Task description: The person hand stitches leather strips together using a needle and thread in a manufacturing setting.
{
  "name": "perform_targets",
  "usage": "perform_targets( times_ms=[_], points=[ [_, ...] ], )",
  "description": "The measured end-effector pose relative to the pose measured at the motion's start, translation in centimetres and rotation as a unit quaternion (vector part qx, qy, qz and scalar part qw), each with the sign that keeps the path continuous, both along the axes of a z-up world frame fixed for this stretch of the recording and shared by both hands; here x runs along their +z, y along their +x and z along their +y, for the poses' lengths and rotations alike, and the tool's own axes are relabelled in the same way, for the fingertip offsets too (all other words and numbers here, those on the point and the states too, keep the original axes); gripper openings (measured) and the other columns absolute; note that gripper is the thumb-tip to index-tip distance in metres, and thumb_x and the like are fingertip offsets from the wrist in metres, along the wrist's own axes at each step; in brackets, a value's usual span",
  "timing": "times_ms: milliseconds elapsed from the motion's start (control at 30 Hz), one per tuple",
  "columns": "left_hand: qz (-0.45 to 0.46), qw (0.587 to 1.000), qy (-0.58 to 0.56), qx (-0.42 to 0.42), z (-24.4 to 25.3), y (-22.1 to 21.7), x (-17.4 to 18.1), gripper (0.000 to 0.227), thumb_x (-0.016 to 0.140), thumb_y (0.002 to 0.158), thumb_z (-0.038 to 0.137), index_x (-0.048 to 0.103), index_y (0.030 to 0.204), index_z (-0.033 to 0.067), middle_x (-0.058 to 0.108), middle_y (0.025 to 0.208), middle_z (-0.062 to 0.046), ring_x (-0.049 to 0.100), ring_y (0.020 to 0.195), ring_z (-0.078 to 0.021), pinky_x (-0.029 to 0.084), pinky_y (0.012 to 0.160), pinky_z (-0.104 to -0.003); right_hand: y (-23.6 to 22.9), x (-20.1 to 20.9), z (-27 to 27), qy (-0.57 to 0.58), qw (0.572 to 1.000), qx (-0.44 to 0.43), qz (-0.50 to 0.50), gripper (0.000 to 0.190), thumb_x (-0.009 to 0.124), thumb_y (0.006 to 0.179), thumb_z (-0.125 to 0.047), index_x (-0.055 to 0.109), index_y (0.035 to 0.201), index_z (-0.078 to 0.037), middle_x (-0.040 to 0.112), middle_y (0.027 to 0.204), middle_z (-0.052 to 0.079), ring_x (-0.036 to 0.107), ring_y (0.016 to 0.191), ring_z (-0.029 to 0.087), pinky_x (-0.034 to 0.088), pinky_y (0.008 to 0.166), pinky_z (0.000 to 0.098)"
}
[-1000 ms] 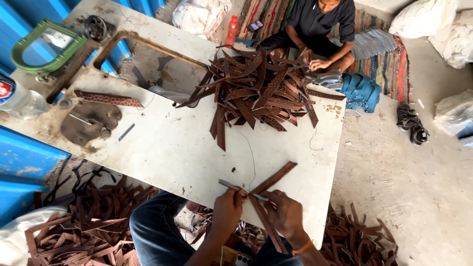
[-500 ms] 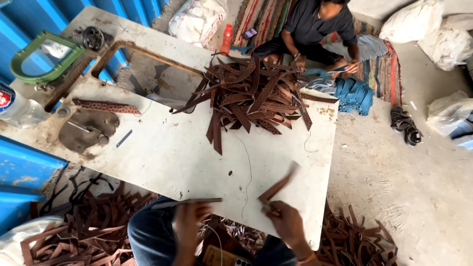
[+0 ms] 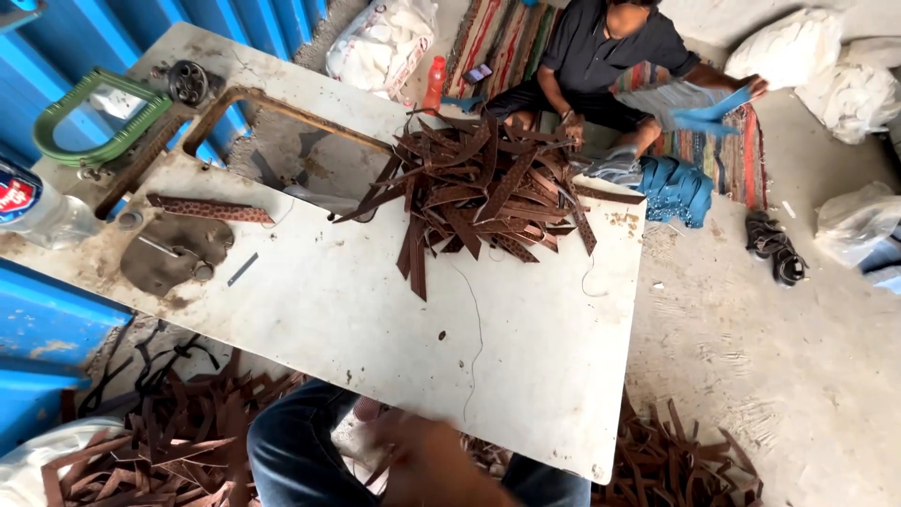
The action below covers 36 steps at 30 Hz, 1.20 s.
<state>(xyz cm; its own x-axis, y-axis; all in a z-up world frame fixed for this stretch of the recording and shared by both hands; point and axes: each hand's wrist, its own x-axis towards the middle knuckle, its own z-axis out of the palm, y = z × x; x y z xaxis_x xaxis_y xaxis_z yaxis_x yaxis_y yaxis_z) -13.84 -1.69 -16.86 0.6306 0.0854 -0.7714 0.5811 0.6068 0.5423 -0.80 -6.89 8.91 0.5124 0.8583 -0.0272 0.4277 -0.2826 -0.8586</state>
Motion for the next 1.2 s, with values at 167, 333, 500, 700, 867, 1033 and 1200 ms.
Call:
perform_targets(
  times_ms=[167,333,500,700,867,1033,1200],
  points=[
    [-0.057,0.996,-0.014,0.07,1.9,2.5,-7.6,0.028,0.063,0.097,0.007,0.062,0.125,0.006,0.072,0.09,-0.011,0.068,0.064,-0.02,0.053,0.054,-0.034,13.0,-9.1,-5.3,0.106,0.94,-0.324,-0.017,0.016,0.069,0.092,-0.009,0.075,0.107,-0.005,0.079,0.096,0.005,0.066,0.075,0.009,0.056,0.064,0.0258],
    [-0.074,0.997,0.002,0.021,1.8,2.7,-11.9,0.024,0.063,0.099,0.008,0.062,0.123,0.0093,0.076,0.092,-0.01,0.072,0.068,-0.0182,0.057,0.058,-0.032,21.3,-1.8,-2.3,0.021,0.88,-0.466,-0.091,0.033,0.079,0.09,-0.034,0.076,0.11,-0.007,0.079,0.093,0.01,0.073,0.083,0.019,0.058,0.076,0.0345],
    [-0.035,0.999,0.03,-0.028,0.7,4.3,-9.7,0.021,0.066,0.099,0.01,0.062,0.119,0.0057,0.08,0.097,-0.01,0.075,0.074,-0.0171,0.059,0.063,-0.031,25.4,-3.7,2.9,-0.139,0.898,-0.41,-0.081,0.042,0.076,0.088,-0.051,0.078,0.109,-0.014,0.075,0.091,0.017,0.07,0.086,0.033,0.054,0.077,0.0459],
    [-0.165,0.986,0.01,-0.018,1.8,3.7,-12.7,0.029,0.066,0.096,0.011,0.062,0.124,0.0023,0.082,0.095,-0.013,0.078,0.081,-0.0185,0.064,0.077,-0.034,17.1,-4.4,-1.2,-0.015,0.89,-0.423,0.169,0.033,0.074,0.092,-0.038,0.08,0.095,-0.006,0.067,0.075,0.002,0.047,0.06,0.012,0.039,0.055,0.0287],
    [-0.116,0.99,0.082,-0.003,4.7,4.7,-2.3,0.033,0.065,0.101,0.019,0.066,0.124,-0.0042,0.078,0.092,-0.017,0.07,0.075,-0.0179,0.057,0.068,-0.032,7.9,-5.7,-9.0,-0.011,0.878,-0.433,0.202,0.03,0.072,0.093,-0.029,0.076,0.084,-0.001,0.062,0.071,0.0,0.048,0.067,0.009,0.04,0.063,0.0258],
    [-0.179,0.973,0.142,0.037,5.0,11.3,12.4,0.034,0.064,0.098,0.021,0.065,0.125,0.0006,0.078,0.102,-0.013,0.075,0.085,-0.0163,0.062,0.074,-0.033,5.2,-6.2,-12.6,-0.025,0.86,-0.399,0.317,0.026,0.067,0.093,-0.026,0.074,0.098,-0.001,0.065,0.069,0.004,0.038,0.055,0.014,0.031,0.054,0.0293],
    [-0.126,0.99,0.013,0.064,4.4,14.5,18.5,0.034,0.063,0.098,0.026,0.064,0.126,0.0072,0.078,0.106,-0.006,0.076,0.095,-0.0155,0.064,0.084,-0.031,3.6,-11.1,-14.4,0.033,0.848,-0.342,0.403,0.024,0.067,0.092,-0.015,0.071,0.106,0.004,0.068,0.071,0.005,0.062,0.065,0.014,0.047,0.063,0.0263]
  ],
)
